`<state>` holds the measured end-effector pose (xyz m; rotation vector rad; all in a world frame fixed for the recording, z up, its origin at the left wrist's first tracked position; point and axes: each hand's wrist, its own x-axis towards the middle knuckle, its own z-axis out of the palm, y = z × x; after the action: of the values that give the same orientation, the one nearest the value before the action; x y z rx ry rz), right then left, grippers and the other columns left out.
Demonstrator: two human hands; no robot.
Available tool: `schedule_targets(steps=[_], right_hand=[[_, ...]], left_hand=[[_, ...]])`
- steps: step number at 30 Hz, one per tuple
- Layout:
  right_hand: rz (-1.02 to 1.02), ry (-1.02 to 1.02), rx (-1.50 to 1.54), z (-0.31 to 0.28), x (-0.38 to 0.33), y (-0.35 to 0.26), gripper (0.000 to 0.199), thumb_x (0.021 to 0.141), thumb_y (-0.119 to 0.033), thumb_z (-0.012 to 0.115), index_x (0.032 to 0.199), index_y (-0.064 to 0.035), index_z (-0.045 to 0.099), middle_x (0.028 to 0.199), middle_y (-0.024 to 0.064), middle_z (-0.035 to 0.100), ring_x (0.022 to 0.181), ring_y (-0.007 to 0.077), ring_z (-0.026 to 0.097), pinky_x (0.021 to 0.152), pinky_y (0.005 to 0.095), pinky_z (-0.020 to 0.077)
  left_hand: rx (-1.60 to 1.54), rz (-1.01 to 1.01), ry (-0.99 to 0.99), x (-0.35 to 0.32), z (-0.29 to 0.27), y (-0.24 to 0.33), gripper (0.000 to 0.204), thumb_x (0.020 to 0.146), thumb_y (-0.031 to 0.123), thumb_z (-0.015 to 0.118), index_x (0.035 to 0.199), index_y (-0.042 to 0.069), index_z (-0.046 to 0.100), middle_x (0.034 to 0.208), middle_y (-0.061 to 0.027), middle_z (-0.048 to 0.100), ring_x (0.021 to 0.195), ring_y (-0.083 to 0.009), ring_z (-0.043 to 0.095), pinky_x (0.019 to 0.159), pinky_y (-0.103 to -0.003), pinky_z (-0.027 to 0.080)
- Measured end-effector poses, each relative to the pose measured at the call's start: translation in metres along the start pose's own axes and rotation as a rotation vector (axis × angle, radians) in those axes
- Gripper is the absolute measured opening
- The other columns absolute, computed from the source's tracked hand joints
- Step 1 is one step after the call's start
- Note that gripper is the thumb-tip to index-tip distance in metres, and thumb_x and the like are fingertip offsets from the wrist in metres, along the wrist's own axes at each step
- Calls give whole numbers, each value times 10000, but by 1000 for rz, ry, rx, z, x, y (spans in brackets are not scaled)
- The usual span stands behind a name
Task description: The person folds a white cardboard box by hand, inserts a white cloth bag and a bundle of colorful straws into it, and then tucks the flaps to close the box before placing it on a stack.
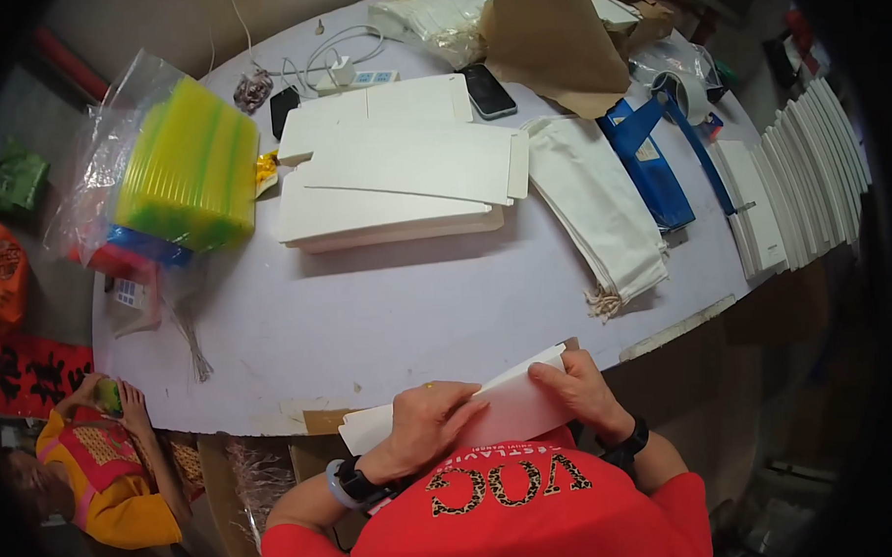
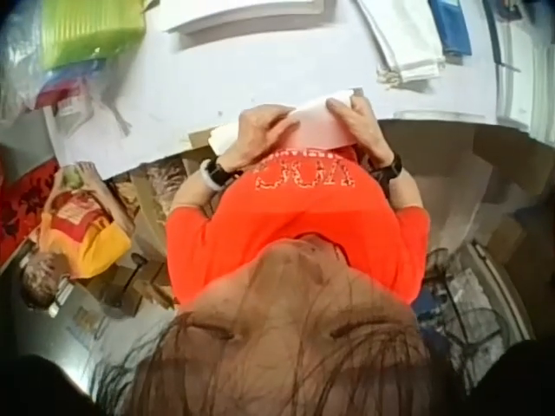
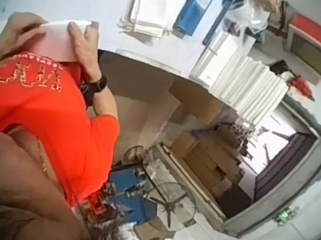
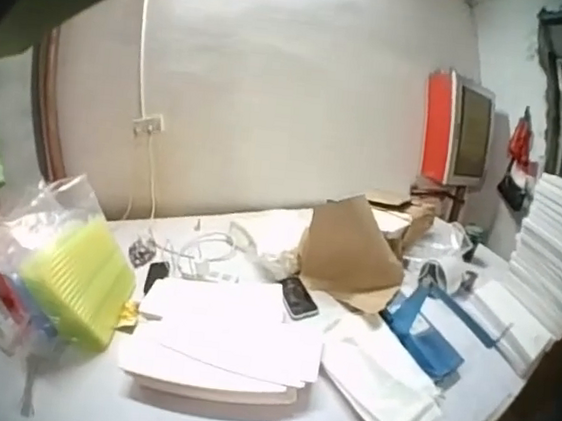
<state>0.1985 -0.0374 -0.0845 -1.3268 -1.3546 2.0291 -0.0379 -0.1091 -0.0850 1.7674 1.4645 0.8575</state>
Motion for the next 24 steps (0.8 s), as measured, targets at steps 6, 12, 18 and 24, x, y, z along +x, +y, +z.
schedule_targets(steps=[6,12,18,24], right_hand=[[-550,496,-978,-11,17,-25,203,806,-189,710,910,-29,641,825,111,644,721,239,637,642,336,499],[-786,209,-1229,22,82,-16,750,750,-408,711,1355,-58,439,1448,167,367,1349,380,316,1102,520,253],[-662,265,-1263,34,104,20,811,800,-510,610,1405,-24,371,1491,187,299,1401,357,237,1132,511,182],[-625,236,-1230,35,108,30,816,806,-502,607,1406,-2,365,1507,189,274,1419,339,205,1142,508,147]], left_hand=[[89,5,141,35,1,-27,155,837,195,681,819,41,688,716,-139,636,665,-308,619,599,-393,480],[188,111,125,111,-2,-77,199,876,217,628,777,45,639,668,-153,603,632,-345,589,578,-428,459],[547,126,-95,134,4,-90,153,907,184,550,883,33,551,615,-173,580,593,-383,574,581,-468,470],[562,33,-175,128,5,-83,198,904,215,559,1034,66,545,892,-197,612,851,-378,593,676,-479,482]])
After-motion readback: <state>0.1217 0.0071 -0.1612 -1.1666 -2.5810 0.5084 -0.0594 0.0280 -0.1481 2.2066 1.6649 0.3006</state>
